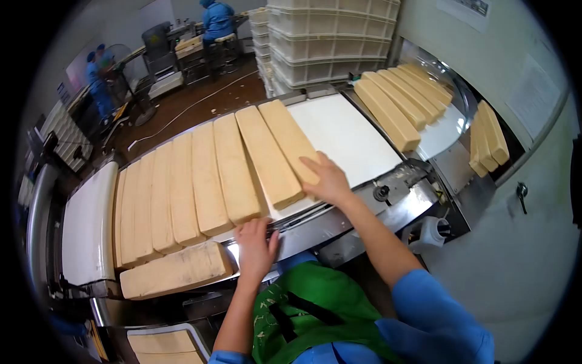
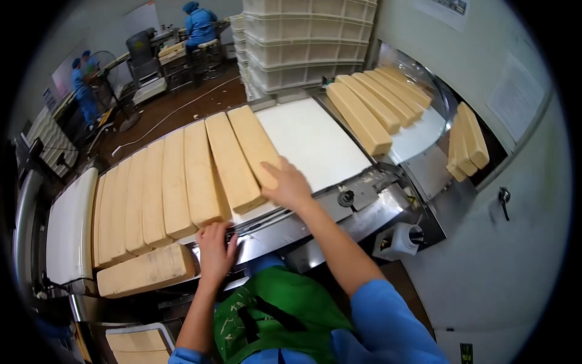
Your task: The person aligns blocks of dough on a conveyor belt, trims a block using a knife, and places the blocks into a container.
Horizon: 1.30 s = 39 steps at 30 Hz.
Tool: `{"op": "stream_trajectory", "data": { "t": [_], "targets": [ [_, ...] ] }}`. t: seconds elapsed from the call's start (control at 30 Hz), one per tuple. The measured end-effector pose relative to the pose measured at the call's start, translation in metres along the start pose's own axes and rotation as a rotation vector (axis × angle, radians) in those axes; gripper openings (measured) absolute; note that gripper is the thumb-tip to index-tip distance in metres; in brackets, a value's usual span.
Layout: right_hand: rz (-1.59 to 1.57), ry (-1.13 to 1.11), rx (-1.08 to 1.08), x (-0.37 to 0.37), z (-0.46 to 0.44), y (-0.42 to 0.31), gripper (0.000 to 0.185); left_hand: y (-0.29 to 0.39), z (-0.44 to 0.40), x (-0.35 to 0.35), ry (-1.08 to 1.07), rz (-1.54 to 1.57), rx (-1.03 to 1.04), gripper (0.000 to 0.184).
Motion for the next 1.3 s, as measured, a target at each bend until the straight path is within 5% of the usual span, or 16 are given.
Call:
{"op": "stream_trajectory", "data": {
  "t": [0.17,0.27,0.3,0.43,0.5,0.57,0.73,0.83,0.87,0.93,1.0,1.03,1.1,1.3],
  "targets": [
    [-0.154,-0.096,-0.059,0.009,-0.008,-0.020,0.059,0.014,-0.010,0.009,0.058,-0.044,0.051,0.032],
    [-0.241,-0.127,-0.098,-0.005,-0.021,0.041,0.057,0.015,-0.012,0.014,0.029,-0.116,0.024,0.035],
    [-0.014,0.078,-0.154,-0.031,-0.025,0.063,0.056,0.015,-0.014,0.014,0.033,-0.109,0.032,0.035],
    [0.623,0.349,0.358,-0.132,-0.042,0.170,0.066,0.013,-0.017,0.016,0.049,-0.092,0.005,0.035],
    [0.741,0.286,0.647,-0.148,-0.028,0.234,0.077,0.015,-0.017,0.014,0.080,-0.102,0.020,0.039],
    [0.341,0.261,0.575,-0.138,-0.015,0.290,0.080,0.016,-0.018,0.011,0.085,-0.089,0.026,0.040],
    [0.302,0.188,0.425,-0.134,-0.003,0.206,0.055,0.012,-0.016,0.012,0.096,-0.064,0.010,0.039],
    [-0.064,0.203,0.489,-0.129,-0.001,0.285,0.049,0.012,-0.016,0.011,0.119,-0.019,-0.018,0.031],
    [-0.036,0.232,0.605,-0.144,-0.001,0.261,0.050,0.013,-0.017,0.009,0.140,-0.001,-0.001,0.027],
    [-0.152,0.330,0.512,-0.135,-0.007,0.224,0.057,0.010,-0.017,0.013,0.135,0.002,0.009,0.029],
    [0.192,0.281,0.334,-0.091,-0.008,0.196,0.076,0.013,-0.018,0.012,0.111,0.021,-0.003,0.029],
    [0.212,0.138,0.437,-0.085,-0.009,0.165,0.078,0.014,-0.018,0.012,0.116,0.032,-0.007,0.028],
    [0.140,0.174,0.465,-0.080,-0.005,0.127,0.068,0.012,-0.018,0.014,0.131,0.026,0.013,0.028],
    [-0.002,0.127,0.100,-0.031,0.002,0.048,0.061,0.019,-0.024,0.017,0.118,0.021,0.071,0.026]
  ]
}}
Point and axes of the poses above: each hand's wrist, its own z-axis away from the middle knuckle, its own x-axis out of the palm, y = z × x, the point moved 4 cm from there along -z, towards the middle knuckle, and after that the axes turned 2 degrees about x, right-handed, at the moved point
